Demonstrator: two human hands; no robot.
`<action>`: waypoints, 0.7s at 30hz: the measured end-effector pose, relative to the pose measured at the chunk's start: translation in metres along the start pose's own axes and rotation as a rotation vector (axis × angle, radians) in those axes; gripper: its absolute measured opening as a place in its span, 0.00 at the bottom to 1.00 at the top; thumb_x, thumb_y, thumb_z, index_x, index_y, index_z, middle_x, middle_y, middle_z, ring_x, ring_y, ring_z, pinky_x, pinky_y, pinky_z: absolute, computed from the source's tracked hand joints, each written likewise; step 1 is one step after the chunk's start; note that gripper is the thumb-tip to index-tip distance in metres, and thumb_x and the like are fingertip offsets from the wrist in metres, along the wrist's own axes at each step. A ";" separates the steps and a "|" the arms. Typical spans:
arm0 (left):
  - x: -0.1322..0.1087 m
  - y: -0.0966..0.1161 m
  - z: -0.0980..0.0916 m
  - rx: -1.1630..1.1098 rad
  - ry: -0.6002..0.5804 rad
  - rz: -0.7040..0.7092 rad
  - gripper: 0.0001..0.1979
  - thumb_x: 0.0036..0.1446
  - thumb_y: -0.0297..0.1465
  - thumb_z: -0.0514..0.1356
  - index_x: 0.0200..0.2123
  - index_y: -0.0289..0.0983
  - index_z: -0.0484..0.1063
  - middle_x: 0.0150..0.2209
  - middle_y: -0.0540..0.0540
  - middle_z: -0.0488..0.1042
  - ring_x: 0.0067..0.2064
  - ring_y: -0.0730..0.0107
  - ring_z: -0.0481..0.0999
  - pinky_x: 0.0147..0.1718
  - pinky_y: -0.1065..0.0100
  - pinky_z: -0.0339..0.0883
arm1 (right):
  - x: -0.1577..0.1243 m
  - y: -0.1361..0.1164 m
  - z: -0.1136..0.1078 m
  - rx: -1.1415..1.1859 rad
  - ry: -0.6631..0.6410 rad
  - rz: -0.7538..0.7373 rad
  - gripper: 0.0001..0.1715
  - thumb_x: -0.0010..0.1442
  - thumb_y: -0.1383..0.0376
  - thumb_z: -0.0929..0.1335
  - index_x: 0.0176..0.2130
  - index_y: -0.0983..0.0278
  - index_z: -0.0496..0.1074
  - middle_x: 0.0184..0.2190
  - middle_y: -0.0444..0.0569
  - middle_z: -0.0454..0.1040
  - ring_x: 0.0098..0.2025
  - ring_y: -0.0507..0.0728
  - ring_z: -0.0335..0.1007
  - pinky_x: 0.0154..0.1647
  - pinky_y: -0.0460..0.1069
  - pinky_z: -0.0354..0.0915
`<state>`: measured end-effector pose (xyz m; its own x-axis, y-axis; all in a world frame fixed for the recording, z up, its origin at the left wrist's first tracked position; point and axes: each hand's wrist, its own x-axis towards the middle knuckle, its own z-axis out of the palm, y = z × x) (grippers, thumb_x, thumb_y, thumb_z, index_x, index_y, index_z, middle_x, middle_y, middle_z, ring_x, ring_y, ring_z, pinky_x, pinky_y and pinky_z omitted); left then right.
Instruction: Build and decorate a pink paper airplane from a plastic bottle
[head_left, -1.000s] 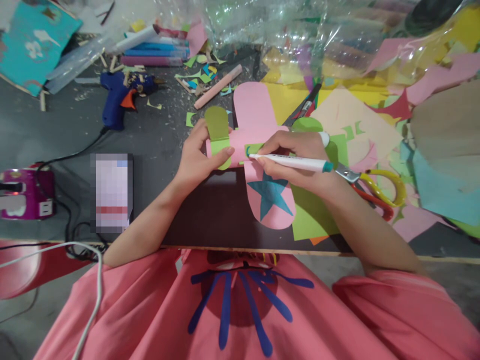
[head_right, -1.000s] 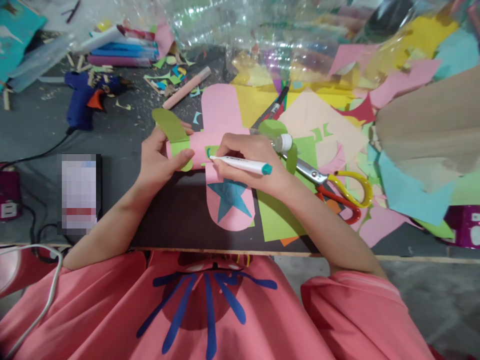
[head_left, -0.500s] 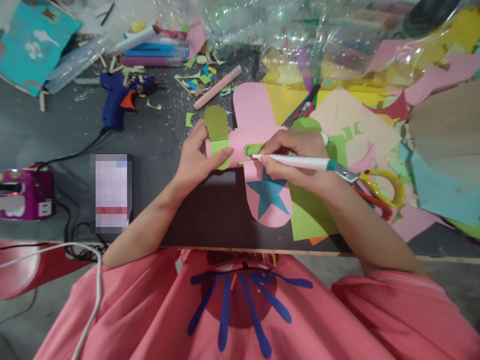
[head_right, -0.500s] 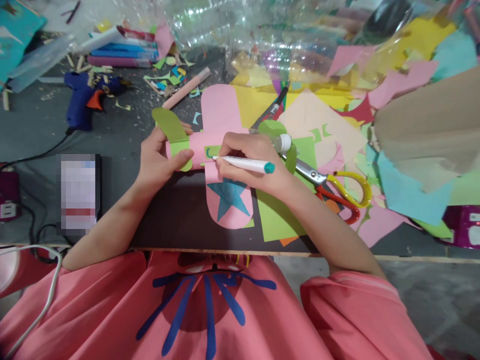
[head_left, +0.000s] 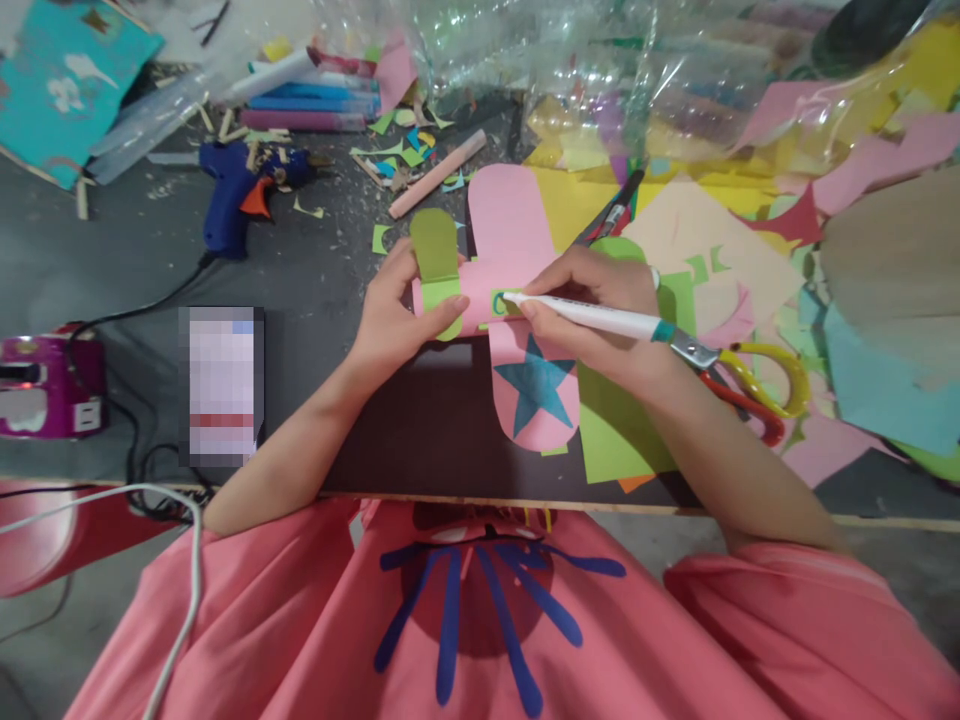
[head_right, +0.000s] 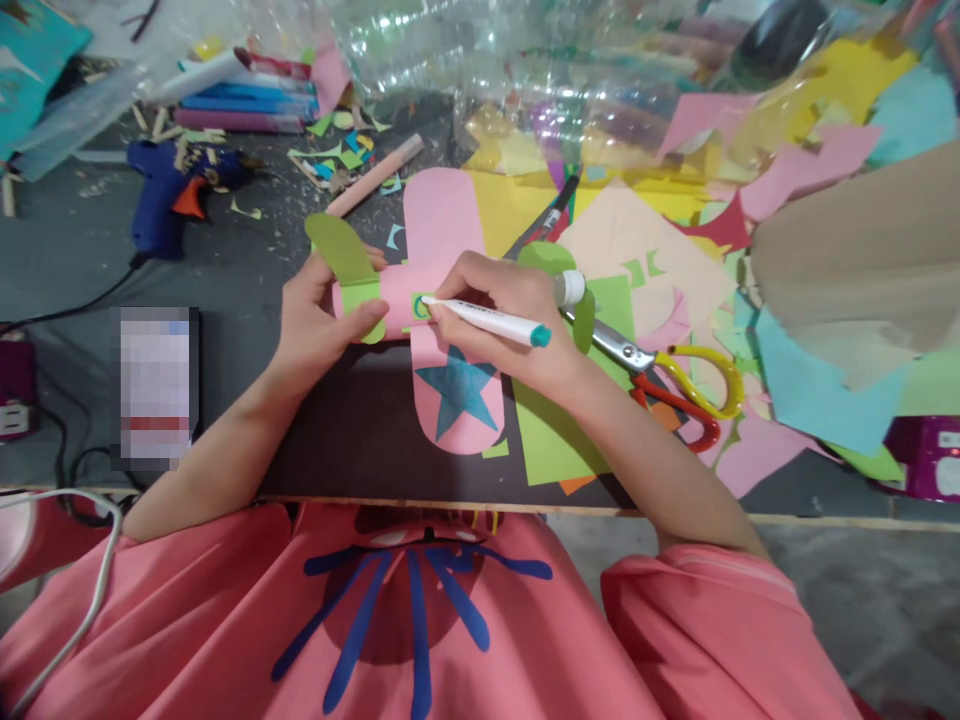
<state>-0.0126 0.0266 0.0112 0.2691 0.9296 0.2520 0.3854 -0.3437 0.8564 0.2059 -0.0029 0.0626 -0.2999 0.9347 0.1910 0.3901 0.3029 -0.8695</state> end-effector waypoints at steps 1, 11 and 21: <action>0.000 0.000 0.000 -0.002 0.000 0.001 0.25 0.47 0.54 0.62 0.41 0.43 0.74 0.44 0.44 0.75 0.48 0.58 0.74 0.50 0.54 0.68 | 0.000 0.000 0.000 0.000 0.003 -0.017 0.11 0.59 0.57 0.69 0.29 0.60 0.69 0.21 0.41 0.72 0.21 0.49 0.66 0.22 0.47 0.61; 0.000 0.003 0.000 -0.002 -0.004 -0.010 0.24 0.49 0.53 0.62 0.42 0.43 0.73 0.44 0.44 0.75 0.48 0.57 0.74 0.50 0.55 0.68 | 0.002 -0.001 -0.001 -0.066 -0.009 -0.039 0.10 0.57 0.62 0.69 0.25 0.59 0.67 0.18 0.41 0.70 0.21 0.52 0.65 0.25 0.50 0.63; -0.001 0.003 0.000 -0.010 -0.001 -0.009 0.26 0.47 0.55 0.61 0.42 0.44 0.73 0.45 0.44 0.75 0.49 0.57 0.74 0.51 0.55 0.67 | 0.002 -0.001 -0.002 -0.007 -0.047 -0.089 0.11 0.55 0.67 0.69 0.23 0.59 0.65 0.17 0.39 0.71 0.19 0.50 0.62 0.21 0.48 0.59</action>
<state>-0.0119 0.0252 0.0134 0.2665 0.9324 0.2443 0.3787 -0.3344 0.8630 0.2064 -0.0012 0.0644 -0.3744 0.8941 0.2459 0.3659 0.3861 -0.8468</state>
